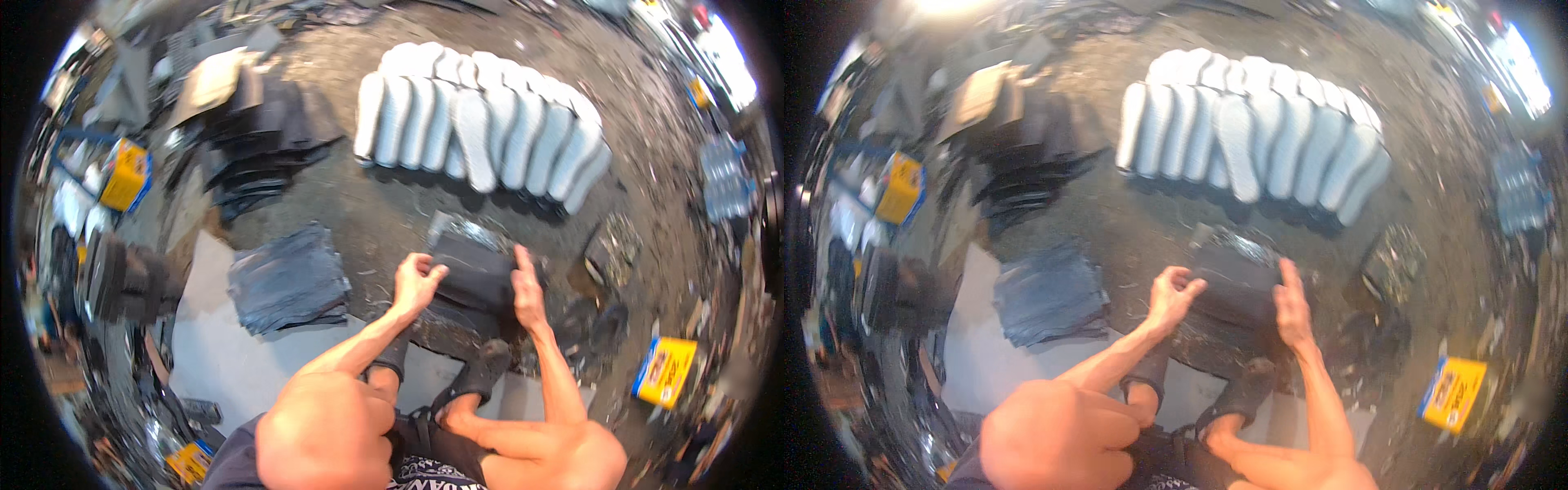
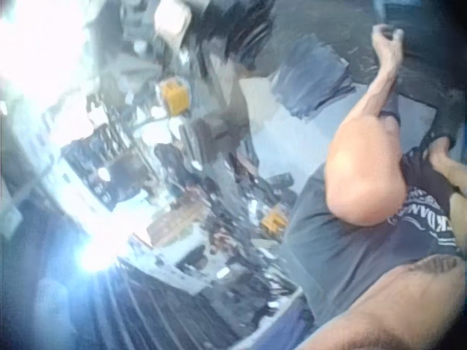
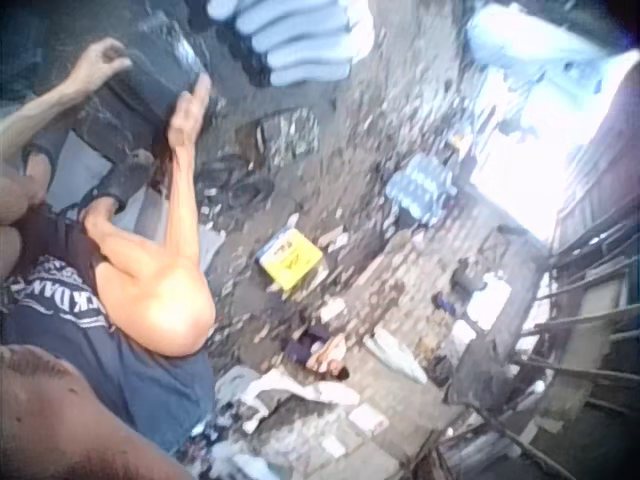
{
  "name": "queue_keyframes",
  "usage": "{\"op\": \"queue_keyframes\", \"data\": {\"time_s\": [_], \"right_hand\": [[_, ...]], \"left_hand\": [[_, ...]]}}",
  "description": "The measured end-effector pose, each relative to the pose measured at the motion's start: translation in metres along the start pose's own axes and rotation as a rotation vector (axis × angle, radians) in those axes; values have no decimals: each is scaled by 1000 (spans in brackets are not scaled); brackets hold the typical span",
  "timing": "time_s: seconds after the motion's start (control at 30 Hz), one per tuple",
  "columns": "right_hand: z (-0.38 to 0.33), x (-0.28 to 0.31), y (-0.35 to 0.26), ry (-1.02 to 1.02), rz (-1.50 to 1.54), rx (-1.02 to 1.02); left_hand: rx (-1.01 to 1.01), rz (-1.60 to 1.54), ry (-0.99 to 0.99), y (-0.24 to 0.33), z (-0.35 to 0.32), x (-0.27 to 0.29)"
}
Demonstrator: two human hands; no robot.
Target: The person sits on the floor and assembles shoe insoles by layering a black foam sheet with a grey cushioned insole. They repeatedly pick up, align, and press the layers together, then place the finished insoles in a growing stack.
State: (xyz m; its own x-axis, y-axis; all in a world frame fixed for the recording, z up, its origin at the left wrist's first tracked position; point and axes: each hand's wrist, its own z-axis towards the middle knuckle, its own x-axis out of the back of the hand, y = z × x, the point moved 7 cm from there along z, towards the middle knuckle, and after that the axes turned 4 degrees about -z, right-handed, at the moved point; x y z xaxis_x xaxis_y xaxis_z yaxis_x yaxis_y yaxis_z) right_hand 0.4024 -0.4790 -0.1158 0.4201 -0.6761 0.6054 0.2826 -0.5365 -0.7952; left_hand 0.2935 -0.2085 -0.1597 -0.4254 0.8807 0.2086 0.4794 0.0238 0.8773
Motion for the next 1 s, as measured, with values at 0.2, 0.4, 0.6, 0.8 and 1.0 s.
{"op": "queue_keyframes", "data": {"time_s": [0.2,0.4,0.6,0.8,1.0], "right_hand": [[-47,53,7,465,235,-140],[-105,76,14,502,162,-233],[-126,36,42,334,192,-300],[-101,18,-1,218,94,-258],[-90,-1,-27,91,55,-250]], "left_hand": [[345,-577,-614,20,-31,-2],[-72,-1091,-109,21,-60,199],[-526,-1277,558,-31,-57,403],[-502,-1430,797,-87,-11,467],[-517,-1483,891,-127,-17,490]]}}
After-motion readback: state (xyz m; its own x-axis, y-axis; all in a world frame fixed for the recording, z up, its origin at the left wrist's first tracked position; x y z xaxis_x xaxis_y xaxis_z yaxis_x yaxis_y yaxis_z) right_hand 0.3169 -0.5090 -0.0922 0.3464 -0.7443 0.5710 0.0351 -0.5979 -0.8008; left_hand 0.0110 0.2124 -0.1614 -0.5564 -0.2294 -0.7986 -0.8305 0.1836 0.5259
